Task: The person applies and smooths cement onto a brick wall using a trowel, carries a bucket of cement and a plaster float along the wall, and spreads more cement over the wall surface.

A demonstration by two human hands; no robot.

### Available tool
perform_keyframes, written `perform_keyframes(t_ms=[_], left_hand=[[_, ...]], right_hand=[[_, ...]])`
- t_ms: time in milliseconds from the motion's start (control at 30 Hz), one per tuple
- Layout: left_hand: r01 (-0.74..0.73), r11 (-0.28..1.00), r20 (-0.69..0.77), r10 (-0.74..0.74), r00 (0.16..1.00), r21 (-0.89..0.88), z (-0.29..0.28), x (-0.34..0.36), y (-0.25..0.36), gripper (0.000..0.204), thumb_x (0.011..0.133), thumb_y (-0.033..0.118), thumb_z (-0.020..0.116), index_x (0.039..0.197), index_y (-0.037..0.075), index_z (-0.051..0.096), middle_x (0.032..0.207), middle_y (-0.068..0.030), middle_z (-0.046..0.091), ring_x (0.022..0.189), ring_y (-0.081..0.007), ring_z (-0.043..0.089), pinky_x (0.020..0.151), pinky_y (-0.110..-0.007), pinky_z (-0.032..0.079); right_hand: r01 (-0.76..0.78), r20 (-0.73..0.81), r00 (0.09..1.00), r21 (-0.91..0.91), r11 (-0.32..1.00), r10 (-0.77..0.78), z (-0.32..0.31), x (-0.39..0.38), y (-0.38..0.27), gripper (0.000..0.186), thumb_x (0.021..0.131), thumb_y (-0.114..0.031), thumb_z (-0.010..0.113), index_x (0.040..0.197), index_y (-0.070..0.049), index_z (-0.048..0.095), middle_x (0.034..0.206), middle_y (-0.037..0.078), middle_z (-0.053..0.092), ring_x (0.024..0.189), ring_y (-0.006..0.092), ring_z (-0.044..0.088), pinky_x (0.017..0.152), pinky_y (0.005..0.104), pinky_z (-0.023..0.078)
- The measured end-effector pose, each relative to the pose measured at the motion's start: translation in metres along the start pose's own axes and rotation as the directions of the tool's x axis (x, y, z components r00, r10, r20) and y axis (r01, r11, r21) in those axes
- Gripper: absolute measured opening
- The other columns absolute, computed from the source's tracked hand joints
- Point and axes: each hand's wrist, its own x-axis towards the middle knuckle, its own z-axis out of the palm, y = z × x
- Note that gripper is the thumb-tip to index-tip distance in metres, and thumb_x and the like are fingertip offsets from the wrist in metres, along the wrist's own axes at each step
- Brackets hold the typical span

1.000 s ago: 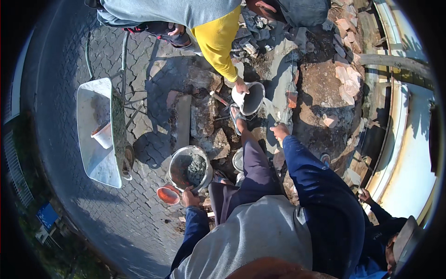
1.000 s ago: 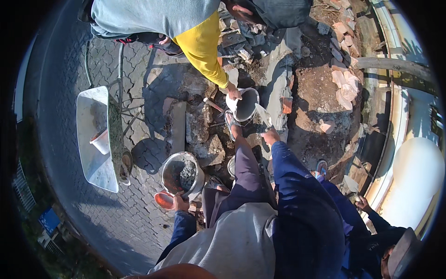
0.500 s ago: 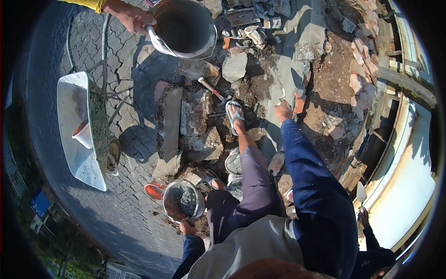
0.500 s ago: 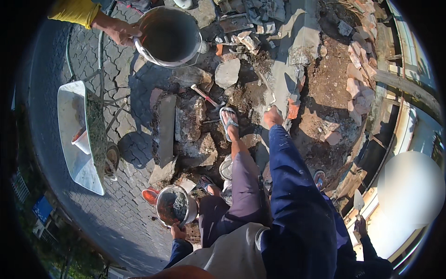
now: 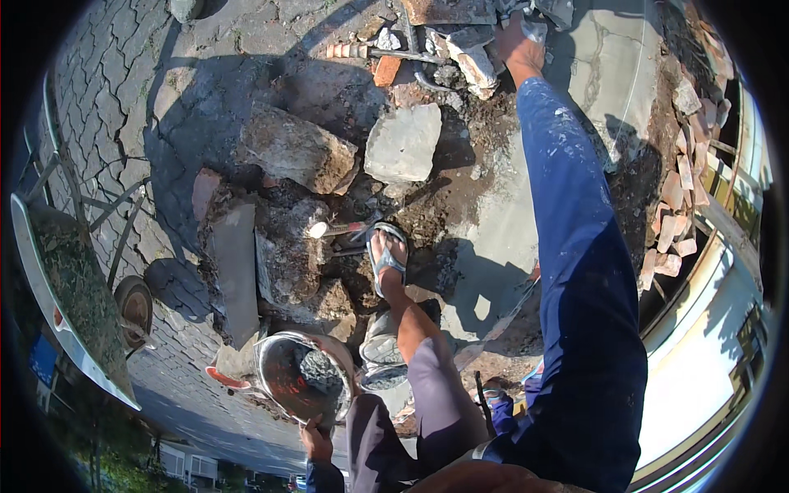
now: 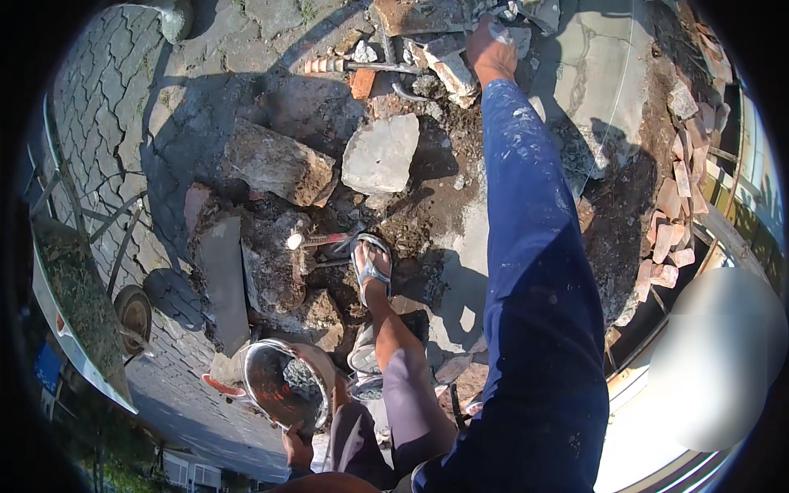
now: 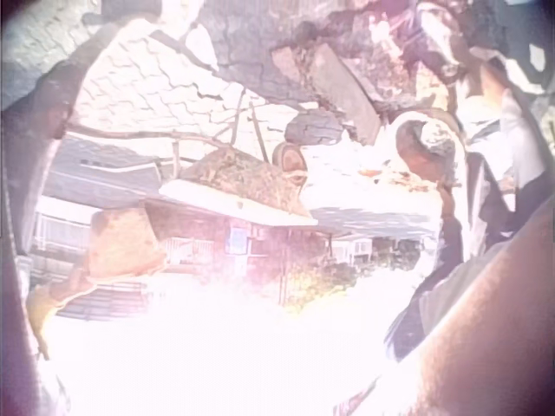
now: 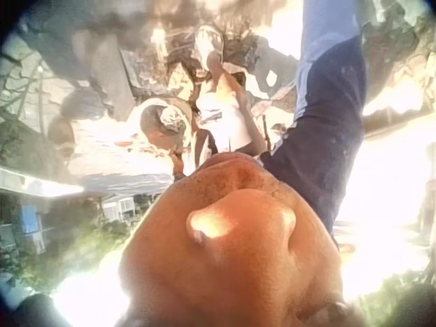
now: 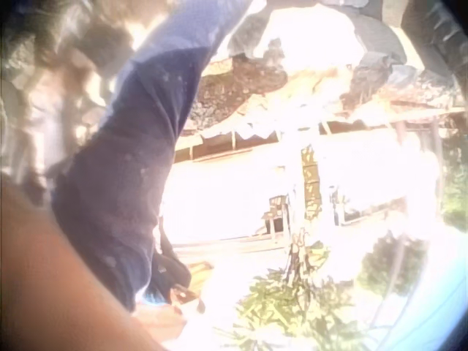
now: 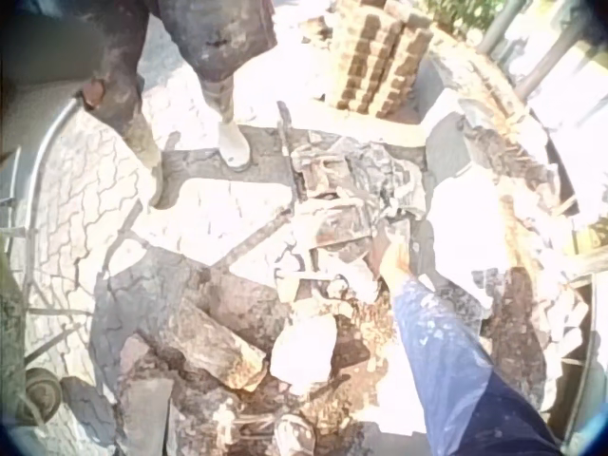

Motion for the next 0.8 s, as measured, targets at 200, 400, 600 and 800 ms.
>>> perform_keyframes(t_ms=[200,400,600,800], left_hand=[[0.057,0.984,-0.067,-0.069,0.995,-0.166,0.096,-0.001,0.059,0.021,0.076,0.002,0.056,0.097,0.0,0.058,0.096,-0.0098,0.061,0.085,-0.02,0.06,0.075,-0.031,0.051],[0.012,0.997,-0.157,-0.022,0.987,-0.07,0.077,-0.006,0.043,0.024,0.072,-0.001,0.059,0.096,0.002,0.058,0.088,-0.007,0.063,0.075,-0.0195,0.063,0.067,-0.031,0.053],[0.079,0.964,-0.193,-0.13,0.973,-0.252,0.074,-0.058,0.087,0.029,0.069,-0.003,0.059,0.098,0.004,0.057,0.086,-0.0051,0.063,0.068,-0.0161,0.06,0.061,-0.029,0.051],[-0.117,0.961,-0.207,0.065,0.976,-0.25,0.011,-0.091,0.083,0.028,0.069,-0.006,0.058,0.095,0.003,0.058,0.083,-0.0052,0.062,0.067,-0.0162,0.06,0.058,-0.028,0.051]], right_hand=[[0.285,-0.209,0.93,-0.114,0.952,-0.303,0.068,0.079,0.005,0.038,0.096,-0.028,0.035,0.118,-0.004,0.054,0.109,0.025,0.058,0.102,0.0403,0.054,0.09,0.0471,0.042],[0.046,-0.05,0.998,0.003,0.999,-0.046,0.033,0.087,-0.007,0.036,0.088,-0.035,0.045,0.105,-0.006,0.059,0.096,0.024,0.065,0.093,0.0418,0.062,0.081,0.0491,0.048],[-0.012,-0.061,0.998,0.142,0.99,0.021,-0.098,0.028,0.023,0.04,0.073,-0.012,0.066,0.11,-0.008,0.054,0.091,0.02,0.066,0.087,0.041,0.063,0.076,0.0474,0.049],[-0.183,0.058,0.981,0.591,0.786,0.185,-0.244,-0.14,0.032,0.03,0.068,-0.002,0.071,0.09,0.0,0.051,0.074,0.008,0.052,0.067,0.0203,0.05,0.065,0.0342,0.044]])
